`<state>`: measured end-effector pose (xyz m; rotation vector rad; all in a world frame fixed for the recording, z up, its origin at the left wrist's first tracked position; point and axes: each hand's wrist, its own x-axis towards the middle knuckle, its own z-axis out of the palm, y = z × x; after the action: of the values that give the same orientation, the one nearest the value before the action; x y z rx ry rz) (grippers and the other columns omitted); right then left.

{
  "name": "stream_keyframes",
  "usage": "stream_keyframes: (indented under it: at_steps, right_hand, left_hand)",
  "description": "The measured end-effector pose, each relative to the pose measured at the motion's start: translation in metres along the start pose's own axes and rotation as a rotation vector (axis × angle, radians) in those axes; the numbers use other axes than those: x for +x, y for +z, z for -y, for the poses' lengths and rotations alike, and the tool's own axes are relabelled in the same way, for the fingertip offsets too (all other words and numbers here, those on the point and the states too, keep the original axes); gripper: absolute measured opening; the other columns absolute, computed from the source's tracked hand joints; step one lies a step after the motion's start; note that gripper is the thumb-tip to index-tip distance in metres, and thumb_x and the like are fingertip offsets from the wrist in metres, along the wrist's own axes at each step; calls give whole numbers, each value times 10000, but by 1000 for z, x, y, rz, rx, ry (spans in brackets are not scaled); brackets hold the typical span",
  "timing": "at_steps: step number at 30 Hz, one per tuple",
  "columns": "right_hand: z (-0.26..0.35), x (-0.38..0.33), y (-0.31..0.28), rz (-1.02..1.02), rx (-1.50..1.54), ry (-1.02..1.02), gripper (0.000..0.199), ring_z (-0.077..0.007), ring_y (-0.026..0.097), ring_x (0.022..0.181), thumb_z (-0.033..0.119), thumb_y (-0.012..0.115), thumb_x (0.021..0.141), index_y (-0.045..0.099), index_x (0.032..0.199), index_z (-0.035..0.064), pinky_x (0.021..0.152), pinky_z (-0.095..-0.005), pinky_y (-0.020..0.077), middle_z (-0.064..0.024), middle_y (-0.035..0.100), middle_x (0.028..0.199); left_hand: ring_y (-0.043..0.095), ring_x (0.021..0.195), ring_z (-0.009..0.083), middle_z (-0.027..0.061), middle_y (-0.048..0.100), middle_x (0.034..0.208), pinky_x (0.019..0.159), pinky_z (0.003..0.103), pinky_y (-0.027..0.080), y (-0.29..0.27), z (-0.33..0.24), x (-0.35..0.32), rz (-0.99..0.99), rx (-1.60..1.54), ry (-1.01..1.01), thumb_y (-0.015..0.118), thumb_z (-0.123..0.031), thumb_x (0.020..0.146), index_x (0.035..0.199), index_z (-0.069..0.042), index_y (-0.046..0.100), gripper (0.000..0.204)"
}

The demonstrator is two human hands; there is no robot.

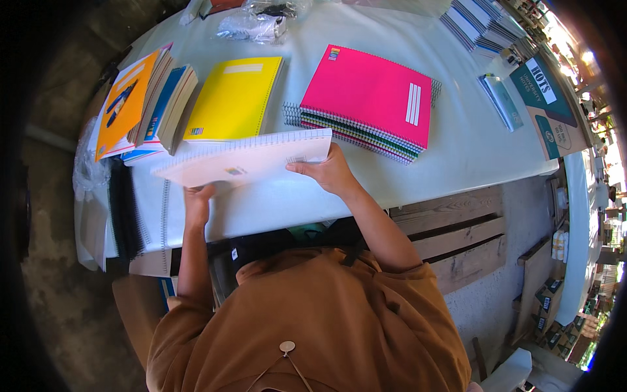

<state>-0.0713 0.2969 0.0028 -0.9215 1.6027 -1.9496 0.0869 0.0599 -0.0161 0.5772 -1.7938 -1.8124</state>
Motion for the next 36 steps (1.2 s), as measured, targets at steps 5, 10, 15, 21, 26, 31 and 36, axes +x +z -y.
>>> stream_keyframes:
  at_steps: [5, 10, 15, 21, 26, 31, 36]
  right_hand:
    - [20, 5, -12, 19, -45, 7, 309, -123, 600, 820, 77, 754, 694, 611, 953, -13, 772, -266, 473, -49, 652, 883]
    - [41, 14, -15, 150, -131, -32, 250, -121, 600, 818, 42, 665, 777, 638, 1016, -25, 767, -252, 472, -80, 666, 903]
    - [44, 12, -25, 35, -409, -173, 240, -139, 616, 812, 67, 611, 815, 634, 1030, -37, 744, -241, 468, -128, 668, 968]
    - [43, 15, -26, 17, -439, -255, 243, -139, 611, 745, 71, 623, 811, 632, 1026, -41, 686, -242, 467, -131, 671, 931]
    - [42, 14, -25, 13, -432, -269, 248, -121, 594, 739, 80, 640, 812, 632, 1031, -39, 687, -246, 465, -115, 669, 880]
    - [36, 11, -30, -28, -364, -234, 250, -110, 585, 757, 45, 652, 803, 631, 1039, -32, 702, -249, 466, -74, 665, 873]
    - [31, 9, -27, -92, -235, -146, 255, -114, 595, 796, 27, 653, 797, 627, 1044, -29, 736, -251, 474, -70, 659, 907]
  left_hand:
    - [582, 884, 163, 80, 640, 927, 798, 291, 452, -6, 16, -3, 108, 305, 52, 530, 35, 701, 975, 48, 600, 284]
    - [602, 903, 258, 165, 634, 947, 814, 311, 455, -26, 7, -8, 73, 665, -36, 537, -12, 716, 1046, 17, 570, 333]
    - [595, 818, 260, 114, 594, 956, 725, 349, 482, -108, -33, -54, -441, 1143, -153, 598, -75, 778, 1040, -81, 602, 262]
    - [586, 936, 321, 121, 613, 923, 792, 393, 457, -151, -39, -106, -395, 1615, -309, 613, -183, 760, 1243, -145, 426, 519]
    - [628, 864, 281, 138, 635, 925, 735, 373, 484, -142, -50, -105, -188, 1027, -496, 628, -197, 780, 1285, -146, 383, 563]
    - [635, 824, 204, 156, 644, 906, 725, 314, 492, -94, -94, -72, 32, -109, -149, 586, -199, 853, 1224, -31, 442, 431]
    - [574, 735, 152, 119, 592, 972, 706, 289, 481, -72, -109, -18, -146, 407, 346, 492, -203, 933, 1085, 9, 528, 263]
